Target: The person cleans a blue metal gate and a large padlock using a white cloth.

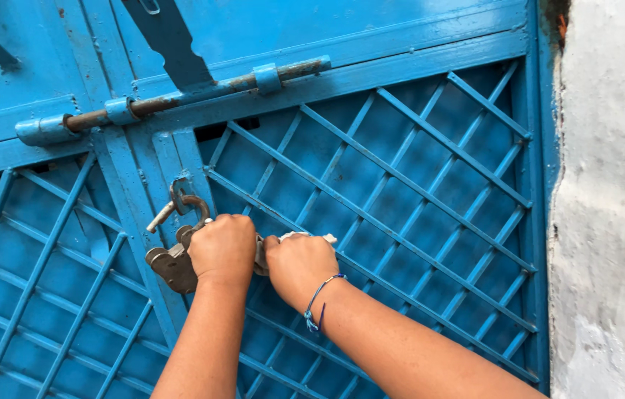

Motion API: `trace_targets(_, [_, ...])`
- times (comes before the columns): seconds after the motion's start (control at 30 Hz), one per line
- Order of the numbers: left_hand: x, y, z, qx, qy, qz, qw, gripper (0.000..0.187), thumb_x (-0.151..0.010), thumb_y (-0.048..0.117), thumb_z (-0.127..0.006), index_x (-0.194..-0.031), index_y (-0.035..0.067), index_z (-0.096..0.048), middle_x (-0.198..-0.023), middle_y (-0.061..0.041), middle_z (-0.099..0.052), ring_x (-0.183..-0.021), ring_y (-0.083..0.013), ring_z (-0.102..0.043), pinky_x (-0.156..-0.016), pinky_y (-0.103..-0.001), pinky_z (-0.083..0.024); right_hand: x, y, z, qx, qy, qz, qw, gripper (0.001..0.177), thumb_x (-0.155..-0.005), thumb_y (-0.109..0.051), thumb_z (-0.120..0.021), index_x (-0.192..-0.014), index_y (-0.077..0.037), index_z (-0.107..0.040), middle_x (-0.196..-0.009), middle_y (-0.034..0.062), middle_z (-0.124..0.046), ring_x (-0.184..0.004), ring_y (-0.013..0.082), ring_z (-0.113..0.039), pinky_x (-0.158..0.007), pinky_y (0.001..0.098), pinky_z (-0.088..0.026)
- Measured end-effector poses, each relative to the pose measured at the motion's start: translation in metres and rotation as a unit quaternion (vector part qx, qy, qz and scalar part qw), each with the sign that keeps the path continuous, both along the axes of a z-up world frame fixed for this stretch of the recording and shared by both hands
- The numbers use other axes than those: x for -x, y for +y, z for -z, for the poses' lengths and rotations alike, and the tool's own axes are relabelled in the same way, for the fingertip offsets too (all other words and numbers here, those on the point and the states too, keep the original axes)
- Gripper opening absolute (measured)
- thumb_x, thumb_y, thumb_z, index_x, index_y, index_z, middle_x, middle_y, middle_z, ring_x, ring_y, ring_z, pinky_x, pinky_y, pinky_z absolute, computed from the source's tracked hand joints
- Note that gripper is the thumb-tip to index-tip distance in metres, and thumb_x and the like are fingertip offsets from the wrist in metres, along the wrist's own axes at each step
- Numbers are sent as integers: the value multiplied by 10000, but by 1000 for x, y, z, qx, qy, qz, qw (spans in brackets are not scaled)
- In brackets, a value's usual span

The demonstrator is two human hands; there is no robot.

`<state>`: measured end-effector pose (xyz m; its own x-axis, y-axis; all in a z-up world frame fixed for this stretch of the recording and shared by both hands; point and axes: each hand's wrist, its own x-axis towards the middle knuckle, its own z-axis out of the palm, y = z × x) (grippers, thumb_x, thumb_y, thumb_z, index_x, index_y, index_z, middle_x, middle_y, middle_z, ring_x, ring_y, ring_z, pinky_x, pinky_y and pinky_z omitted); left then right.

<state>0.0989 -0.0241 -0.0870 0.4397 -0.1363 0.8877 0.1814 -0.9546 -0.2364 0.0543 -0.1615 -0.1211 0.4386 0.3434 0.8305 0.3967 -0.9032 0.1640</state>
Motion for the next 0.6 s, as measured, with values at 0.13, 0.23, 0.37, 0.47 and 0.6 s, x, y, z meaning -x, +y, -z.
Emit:
trace_targets(0.13, [-3, 1, 2, -4, -23, 7, 1000, 118, -810, 147, -674, -745, 137, -772, -792, -79, -757, -674, -255, -765, -551, -368, -607, 1, -4, 2, 10, -4, 3, 1000, 143, -853, -179, -613, -938, -93, -689, -750, 150, -719, -708, 311, -720, -558, 439, -566])
trace_targets(0.23, [-7, 2, 5, -24, -52, -3, 998, 109, -795, 157, -675, -742, 136, -767, -782, -72, -754, -650, -238, -763, -524, -365, -603, 2, -6, 3, -4, -24, -13, 1000, 128, -853, -183, -616, -920, -101, -687, -738, 155, -716, -703, 312, -722, -548, 435, -562])
trace_targets(0.37, [-11, 0, 4, -30, -54, -7, 998, 96, -786, 156, -680, -741, 142, -764, -767, -67, -752, -639, -233, -761, -502, -369, -602, 1, -5, 5, -7, -28, -9, 1000, 109, -857, -170, -611, -910, -98, -674, -755, 169, -713, -692, 314, -728, -536, 423, -562])
trace_targets(0.47, [-11, 0, 5, -35, -57, -11, 998, 93, -791, 152, -681, -749, 132, -761, -768, -70, -750, -636, -237, -760, -512, -365, -606, 2, -6, 7, -10, -31, -9, 999, 116, -859, -170, -611, -922, -97, -674, -775, 178, -710, -688, 322, -729, -532, 425, -562])
trace_targets(0.6, [-9, 2, 6, -29, -51, 3, 998, 91, -792, 140, -679, -760, 113, -760, -778, -78, -751, -648, -252, -764, -531, -373, -616, 1, -9, 14, -21, -42, -24, 999, 258, -845, -153, -610, -1077, -87, -700, -804, 189, -703, -694, 325, -723, -516, 433, -558])
